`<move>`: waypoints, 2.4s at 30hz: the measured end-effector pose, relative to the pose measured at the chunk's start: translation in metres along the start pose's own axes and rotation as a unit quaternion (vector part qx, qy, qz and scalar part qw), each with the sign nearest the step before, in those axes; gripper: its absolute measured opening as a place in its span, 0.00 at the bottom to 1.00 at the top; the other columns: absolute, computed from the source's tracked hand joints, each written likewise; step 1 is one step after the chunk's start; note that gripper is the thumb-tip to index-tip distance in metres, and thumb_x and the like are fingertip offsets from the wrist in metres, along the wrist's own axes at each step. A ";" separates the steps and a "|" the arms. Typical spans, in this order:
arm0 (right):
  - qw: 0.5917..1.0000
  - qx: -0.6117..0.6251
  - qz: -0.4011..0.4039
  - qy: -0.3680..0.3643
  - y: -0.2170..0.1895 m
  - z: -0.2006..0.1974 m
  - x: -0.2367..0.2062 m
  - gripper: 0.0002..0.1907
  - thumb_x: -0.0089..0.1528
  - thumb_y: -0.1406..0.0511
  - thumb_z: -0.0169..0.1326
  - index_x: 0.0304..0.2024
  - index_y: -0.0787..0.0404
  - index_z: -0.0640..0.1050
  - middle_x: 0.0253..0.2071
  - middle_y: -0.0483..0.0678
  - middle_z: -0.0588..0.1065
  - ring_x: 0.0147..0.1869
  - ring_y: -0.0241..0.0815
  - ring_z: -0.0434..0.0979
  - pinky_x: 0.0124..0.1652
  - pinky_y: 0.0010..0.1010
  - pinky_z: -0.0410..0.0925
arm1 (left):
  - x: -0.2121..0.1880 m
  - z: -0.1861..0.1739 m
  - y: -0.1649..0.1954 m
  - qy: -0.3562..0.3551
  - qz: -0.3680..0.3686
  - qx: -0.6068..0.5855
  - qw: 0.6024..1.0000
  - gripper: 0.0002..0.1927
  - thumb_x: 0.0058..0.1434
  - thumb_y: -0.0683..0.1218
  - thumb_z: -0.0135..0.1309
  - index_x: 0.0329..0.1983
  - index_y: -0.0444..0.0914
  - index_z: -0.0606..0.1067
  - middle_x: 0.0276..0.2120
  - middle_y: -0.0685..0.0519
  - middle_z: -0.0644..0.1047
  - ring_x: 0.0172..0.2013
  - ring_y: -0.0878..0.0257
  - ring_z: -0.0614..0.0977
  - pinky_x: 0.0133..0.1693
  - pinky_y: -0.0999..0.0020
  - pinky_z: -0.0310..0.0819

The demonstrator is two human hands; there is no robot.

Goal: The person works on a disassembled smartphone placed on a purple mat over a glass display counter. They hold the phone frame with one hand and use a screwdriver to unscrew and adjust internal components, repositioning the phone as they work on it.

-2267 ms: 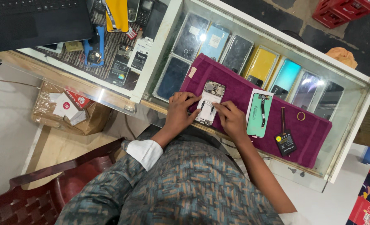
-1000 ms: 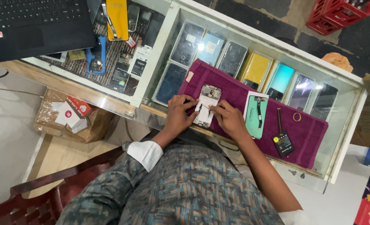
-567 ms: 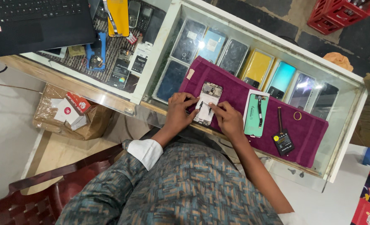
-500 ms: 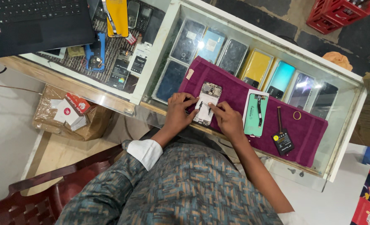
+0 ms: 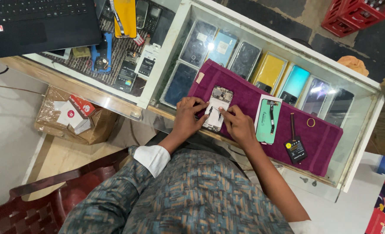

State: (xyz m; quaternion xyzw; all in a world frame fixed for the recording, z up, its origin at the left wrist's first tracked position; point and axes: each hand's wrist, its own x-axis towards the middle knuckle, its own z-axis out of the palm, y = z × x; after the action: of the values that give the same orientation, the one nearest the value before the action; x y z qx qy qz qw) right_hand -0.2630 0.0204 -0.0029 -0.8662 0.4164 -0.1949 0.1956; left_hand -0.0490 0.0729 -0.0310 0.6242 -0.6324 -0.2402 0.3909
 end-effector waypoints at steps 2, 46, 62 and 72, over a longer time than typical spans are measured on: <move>1.000 0.011 0.013 -0.023 0.001 -0.002 0.002 0.18 0.62 0.70 0.59 0.54 0.52 0.82 0.37 0.47 0.74 0.27 0.45 0.76 0.28 0.36 0.69 | 0.000 0.000 0.000 -0.001 0.000 0.006 1.000 0.22 0.51 0.45 0.69 0.51 0.43 0.82 0.47 0.56 0.76 0.53 0.55 0.72 0.56 0.57 0.60; 0.994 0.063 0.091 0.008 -0.010 0.001 -0.001 0.19 0.60 0.77 0.56 0.47 0.53 0.85 0.36 0.48 0.74 0.31 0.43 0.76 0.33 0.35 0.68 | -0.001 0.000 0.001 -0.003 0.007 0.005 1.000 0.23 0.51 0.45 0.68 0.52 0.43 0.82 0.47 0.55 0.76 0.53 0.55 0.72 0.56 0.57 0.59; 1.000 0.010 0.026 0.000 -0.009 -0.002 0.004 0.15 0.62 0.72 0.58 0.50 0.53 0.83 0.37 0.47 0.74 0.30 0.47 0.78 0.30 0.38 0.69 | 0.001 0.000 0.000 0.003 0.005 0.000 1.000 0.23 0.50 0.45 0.69 0.51 0.43 0.82 0.46 0.55 0.75 0.53 0.55 0.72 0.56 0.57 0.59; 0.999 0.013 -0.027 -0.013 -0.006 -0.002 0.004 0.19 0.61 0.74 0.53 0.55 0.59 0.79 0.43 0.52 0.74 0.34 0.54 0.78 0.33 0.41 0.71 | 0.001 0.000 0.000 0.003 0.008 0.001 1.000 0.22 0.50 0.44 0.69 0.51 0.42 0.82 0.46 0.55 0.75 0.53 0.54 0.71 0.56 0.57 0.59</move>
State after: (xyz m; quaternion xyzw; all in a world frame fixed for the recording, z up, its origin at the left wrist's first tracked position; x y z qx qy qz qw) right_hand -0.2582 0.0206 0.0028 -0.8770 0.3877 -0.1939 0.2073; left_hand -0.0489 0.0720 -0.0304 0.6201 -0.6364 -0.2347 0.3942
